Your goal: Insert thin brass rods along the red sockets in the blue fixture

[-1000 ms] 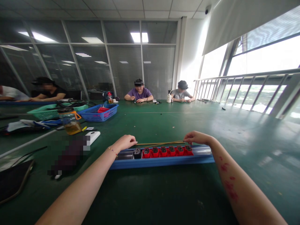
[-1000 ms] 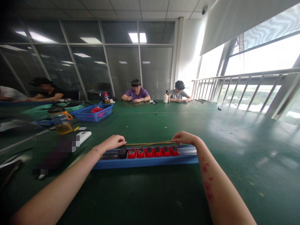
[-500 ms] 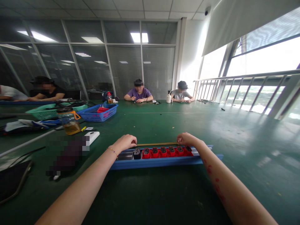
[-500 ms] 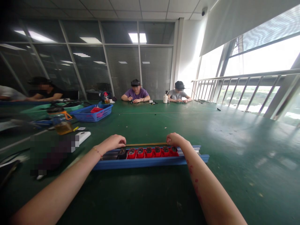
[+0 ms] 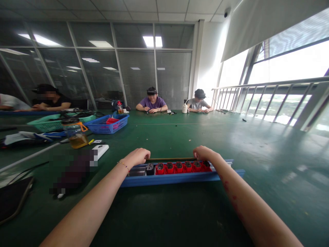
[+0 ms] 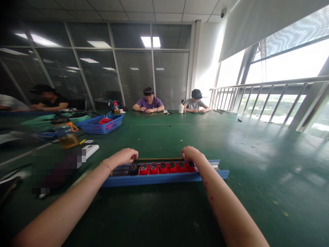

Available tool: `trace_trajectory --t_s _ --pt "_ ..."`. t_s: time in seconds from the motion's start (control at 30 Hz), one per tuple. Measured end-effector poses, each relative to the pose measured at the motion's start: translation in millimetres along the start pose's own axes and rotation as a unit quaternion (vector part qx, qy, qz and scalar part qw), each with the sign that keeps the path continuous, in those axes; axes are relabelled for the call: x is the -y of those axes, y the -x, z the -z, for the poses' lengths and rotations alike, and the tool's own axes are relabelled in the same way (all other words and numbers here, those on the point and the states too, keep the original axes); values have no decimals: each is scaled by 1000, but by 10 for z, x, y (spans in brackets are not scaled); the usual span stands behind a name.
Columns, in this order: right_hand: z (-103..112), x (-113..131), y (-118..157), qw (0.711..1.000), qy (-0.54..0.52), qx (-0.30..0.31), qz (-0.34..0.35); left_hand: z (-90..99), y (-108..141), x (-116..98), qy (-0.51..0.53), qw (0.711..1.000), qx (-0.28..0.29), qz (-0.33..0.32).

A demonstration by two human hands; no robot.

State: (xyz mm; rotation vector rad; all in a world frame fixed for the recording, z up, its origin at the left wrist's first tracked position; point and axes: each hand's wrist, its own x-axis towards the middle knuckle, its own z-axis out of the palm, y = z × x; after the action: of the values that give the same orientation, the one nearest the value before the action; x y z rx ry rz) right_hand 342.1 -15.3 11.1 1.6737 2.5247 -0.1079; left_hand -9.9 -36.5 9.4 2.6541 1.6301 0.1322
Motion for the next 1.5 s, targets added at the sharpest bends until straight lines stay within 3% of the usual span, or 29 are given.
trace_trajectory --t_s 0.2,0.4,0.53,0.67,0.77,0.87,1.0,1.27,1.5 --pt "5 27 -43 1000 -28 11 6 -3 27 -24 -9 1000 -18 2" --pt "27 -69 65 989 -127 -75 30 42 50 -3 5 998 -64 14" --pt "151 -121 193 965 -216 -138 48 167 43 -40 105 989 -100 14" --pt "293 -100 325 948 -273 -143 75 360 91 -139 209 973 -102 -4" --pt "417 -91 469 943 -301 -95 103 544 200 -222 244 969 -43 -16" --pt "549 -106 641 934 -331 6 136 739 341 -303 248 968 22 -35" --pt "647 -124 780 917 -361 88 142 899 464 -368 240 969 61 -19" --pt "583 -114 725 911 -360 166 117 821 440 -336 271 950 153 -18" --pt "559 -96 729 934 -297 189 58 685 398 -311 323 920 222 -27"
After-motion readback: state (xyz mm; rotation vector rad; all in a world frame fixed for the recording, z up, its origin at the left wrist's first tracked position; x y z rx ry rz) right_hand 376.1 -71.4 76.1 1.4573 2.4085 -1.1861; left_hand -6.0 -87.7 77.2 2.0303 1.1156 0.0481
